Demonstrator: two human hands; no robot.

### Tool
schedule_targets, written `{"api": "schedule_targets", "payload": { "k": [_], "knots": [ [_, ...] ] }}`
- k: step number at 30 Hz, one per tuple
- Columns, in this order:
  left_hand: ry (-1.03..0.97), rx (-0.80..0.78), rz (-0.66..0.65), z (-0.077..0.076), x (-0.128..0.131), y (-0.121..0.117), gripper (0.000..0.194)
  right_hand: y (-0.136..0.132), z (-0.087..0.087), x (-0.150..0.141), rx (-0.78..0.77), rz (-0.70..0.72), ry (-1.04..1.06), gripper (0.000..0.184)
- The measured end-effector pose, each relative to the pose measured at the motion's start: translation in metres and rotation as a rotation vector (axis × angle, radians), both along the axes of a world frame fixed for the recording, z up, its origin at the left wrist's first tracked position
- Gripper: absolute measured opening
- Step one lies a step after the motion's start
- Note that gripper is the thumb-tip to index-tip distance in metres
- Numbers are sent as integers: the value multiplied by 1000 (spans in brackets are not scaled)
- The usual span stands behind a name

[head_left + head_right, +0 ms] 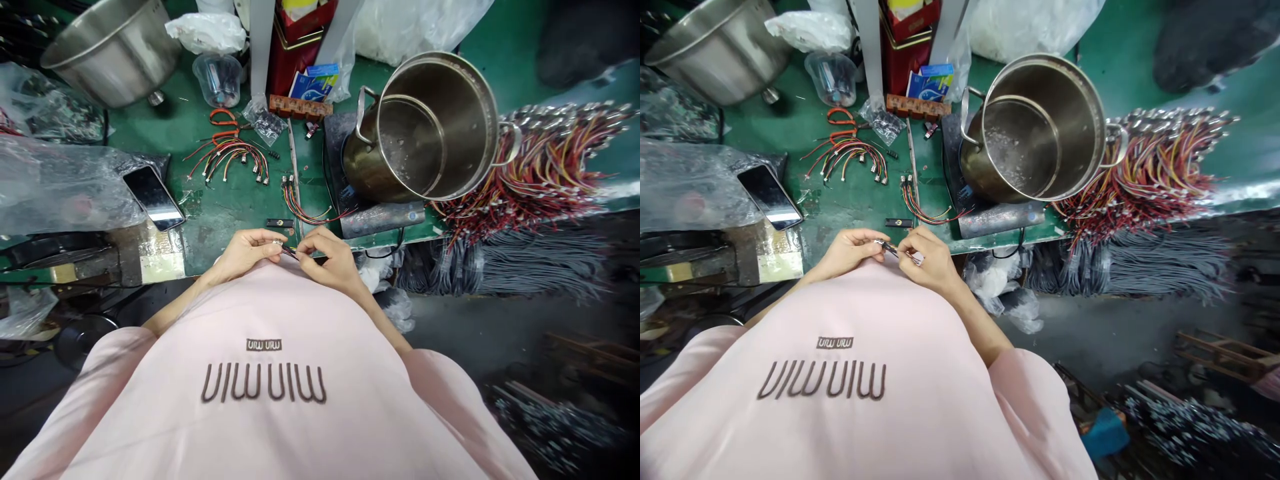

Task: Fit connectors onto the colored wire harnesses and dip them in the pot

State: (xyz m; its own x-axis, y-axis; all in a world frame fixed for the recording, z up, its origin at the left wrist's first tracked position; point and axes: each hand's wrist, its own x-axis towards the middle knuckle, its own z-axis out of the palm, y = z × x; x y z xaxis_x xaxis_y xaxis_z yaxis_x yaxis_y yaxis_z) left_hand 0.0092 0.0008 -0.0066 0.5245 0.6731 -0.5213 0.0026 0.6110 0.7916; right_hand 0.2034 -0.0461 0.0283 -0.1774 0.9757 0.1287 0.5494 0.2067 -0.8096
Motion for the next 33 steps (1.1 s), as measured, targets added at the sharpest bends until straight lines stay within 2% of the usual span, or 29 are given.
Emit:
{"api": "schedule_targets", "payload": {
  "k": [3, 9, 12, 14, 17, 21, 24, 28, 31, 33],
  "knots": [
    [20, 15, -17, 3, -1, 0, 37, 0, 1, 0, 7, 12, -25, 11],
    [17, 18, -9, 7, 2, -1, 33, 0, -1, -5, 174, 40, -223, 15],
    [7, 15, 5, 6, 2, -2, 33, 1, -2, -10, 257, 36, -234, 16],
    [-9, -5, 22, 3, 2, -3, 34, 3, -3, -12, 259, 50, -221, 17],
    [-72, -73, 52, 0, 1, -2, 38, 4, -3, -11, 176, 66, -164, 16],
    [-180, -157, 152, -2, 4, -1, 40, 3, -4, -7, 107, 56, -70, 4],
    [-210, -179, 157, -1, 6, 0, 39, 1, -8, -7, 42, 75, -34, 5],
    [-212, -96, 90, 2, 5, 3, 38, -1, -8, -8, -169, -3, 111, 6],
    [-176, 1, 39, 4, 2, 6, 37, 1, -3, -6, -350, -48, 318, 3],
    [-143, 29, 23, 4, 0, 7, 33, 3, 2, -3, -412, -54, 396, 3]
  ]
}}
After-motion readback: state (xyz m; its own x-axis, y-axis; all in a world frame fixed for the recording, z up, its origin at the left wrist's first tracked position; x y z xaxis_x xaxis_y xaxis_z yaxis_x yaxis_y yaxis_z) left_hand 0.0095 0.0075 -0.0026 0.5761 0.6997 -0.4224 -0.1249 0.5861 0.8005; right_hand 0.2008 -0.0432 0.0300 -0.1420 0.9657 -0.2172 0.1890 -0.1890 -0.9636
